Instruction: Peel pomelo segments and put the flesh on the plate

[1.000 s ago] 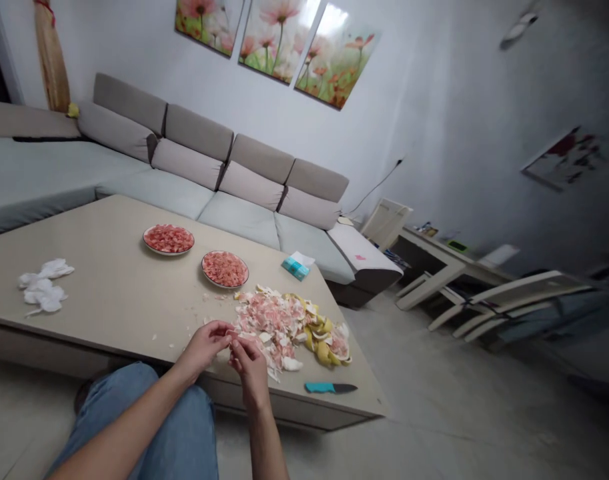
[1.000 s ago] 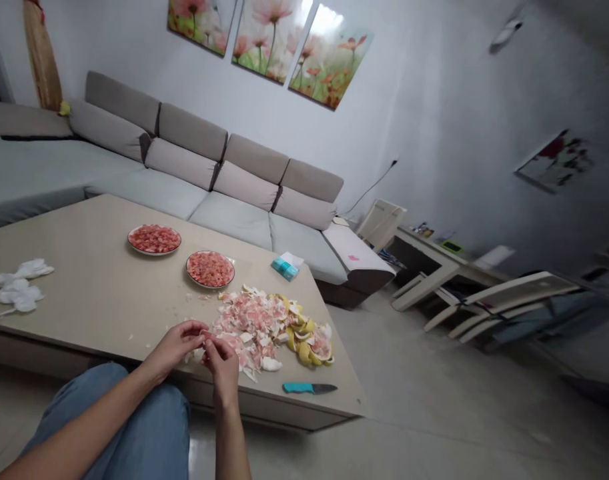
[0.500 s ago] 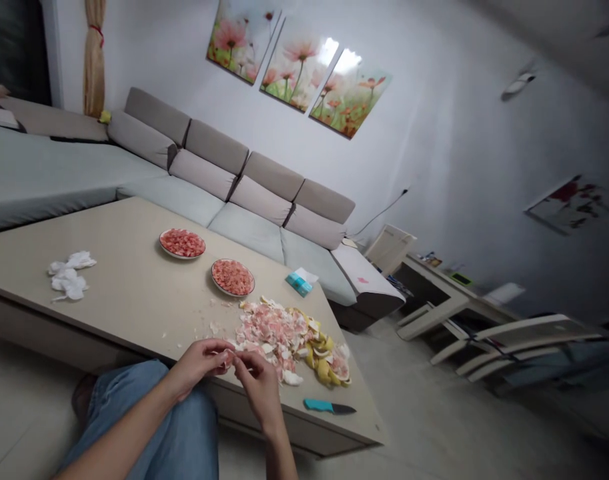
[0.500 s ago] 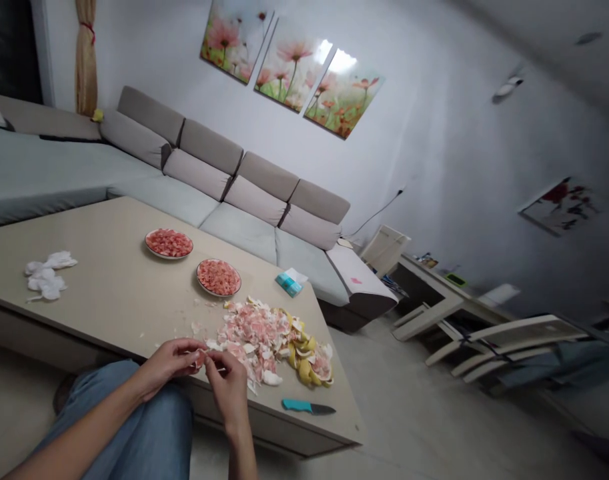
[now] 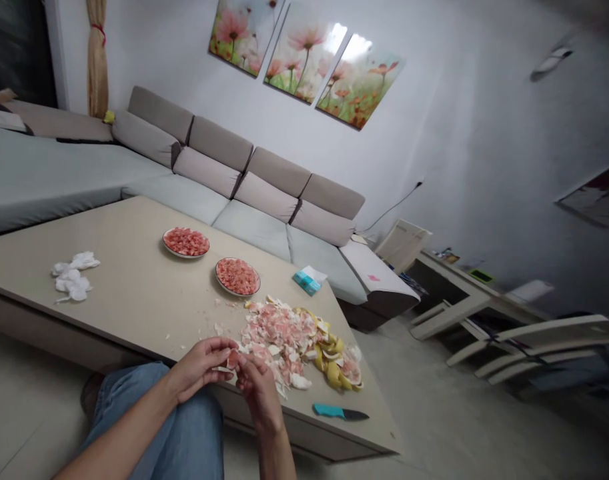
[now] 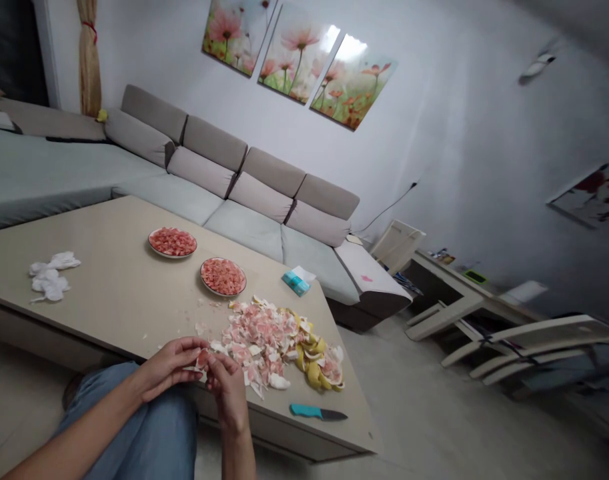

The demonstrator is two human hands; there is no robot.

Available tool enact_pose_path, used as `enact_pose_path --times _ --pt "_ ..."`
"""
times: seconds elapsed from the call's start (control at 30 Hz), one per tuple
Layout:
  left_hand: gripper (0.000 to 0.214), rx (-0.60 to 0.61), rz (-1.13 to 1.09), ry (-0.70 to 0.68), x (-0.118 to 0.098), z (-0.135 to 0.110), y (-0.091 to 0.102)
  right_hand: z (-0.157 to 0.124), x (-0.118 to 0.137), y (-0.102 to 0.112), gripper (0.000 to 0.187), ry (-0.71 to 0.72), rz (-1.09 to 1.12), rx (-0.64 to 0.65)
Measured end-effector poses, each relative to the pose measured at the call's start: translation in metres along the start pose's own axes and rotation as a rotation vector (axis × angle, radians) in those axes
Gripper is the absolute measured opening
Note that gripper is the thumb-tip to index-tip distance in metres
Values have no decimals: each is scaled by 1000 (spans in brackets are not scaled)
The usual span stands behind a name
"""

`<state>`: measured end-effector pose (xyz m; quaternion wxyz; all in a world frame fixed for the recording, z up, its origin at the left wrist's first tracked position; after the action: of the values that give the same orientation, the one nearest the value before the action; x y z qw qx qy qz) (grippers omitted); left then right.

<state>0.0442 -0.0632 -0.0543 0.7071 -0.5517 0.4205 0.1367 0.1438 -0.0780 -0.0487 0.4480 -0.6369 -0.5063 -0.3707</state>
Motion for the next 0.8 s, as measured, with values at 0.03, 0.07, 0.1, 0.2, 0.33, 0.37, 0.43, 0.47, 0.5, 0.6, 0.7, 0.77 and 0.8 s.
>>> enact_pose_path --times 0.03,0.07,0.1,0.2,0.33,0.37,0.43,0.47,0.5,0.6,0.7,0.77,0.8 --pt "36 -17 28 -6 -1 1 1 -1 5 1 27 54 -56 -36" --pt "39 -37 62 -16 -2 2 3 -3 11 2 27 110 -121 -76" --pt "44 -57 104 -32 -3 3 5 -5 17 3 27 163 -186 -116" --pt "51 -90 261 -122 -8 8 10 -9 27 3 27 264 -315 -213" --pt "50 -146 428 -315 -19 14 18 -9 29 -1 25 320 -376 -251" --pt "48 -166 453 -345 -21 15 20 -9 29 -3 25 330 -383 -249" --pt "39 -164 487 -350 -22 16 21 -7 28 -5 24 333 -382 -234" --pt "35 -143 498 -332 -22 17 20 -6 27 -6 24 325 -374 -219" --pt "33 -113 503 -310 -21 17 18 -5 25 -6 24 311 -361 -202" --pt "32 -43 463 -254 -20 16 10 -3 22 -6 25 263 -308 -154" --pt "32 -35 397 -214 -21 13 5 -2 20 -4 25 229 -253 -146" --pt "32 -46 375 -197 -21 12 3 -1 16 -1 25 206 -199 -156" --pt "32 -54 369 -188 -20 12 3 0 13 1 25 193 -164 -164"
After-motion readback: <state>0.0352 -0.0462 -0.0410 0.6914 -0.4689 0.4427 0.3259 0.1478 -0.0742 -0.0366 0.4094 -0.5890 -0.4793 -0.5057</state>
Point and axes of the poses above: each hand's wrist, its own z-axis towards the middle knuckle, its own y-axis out of the back of the hand, x = y × z, the point moved 10 cm from there along z, towards the middle knuckle, and after that the axes turned 13 degrees about -y, right-handed, at the moved point
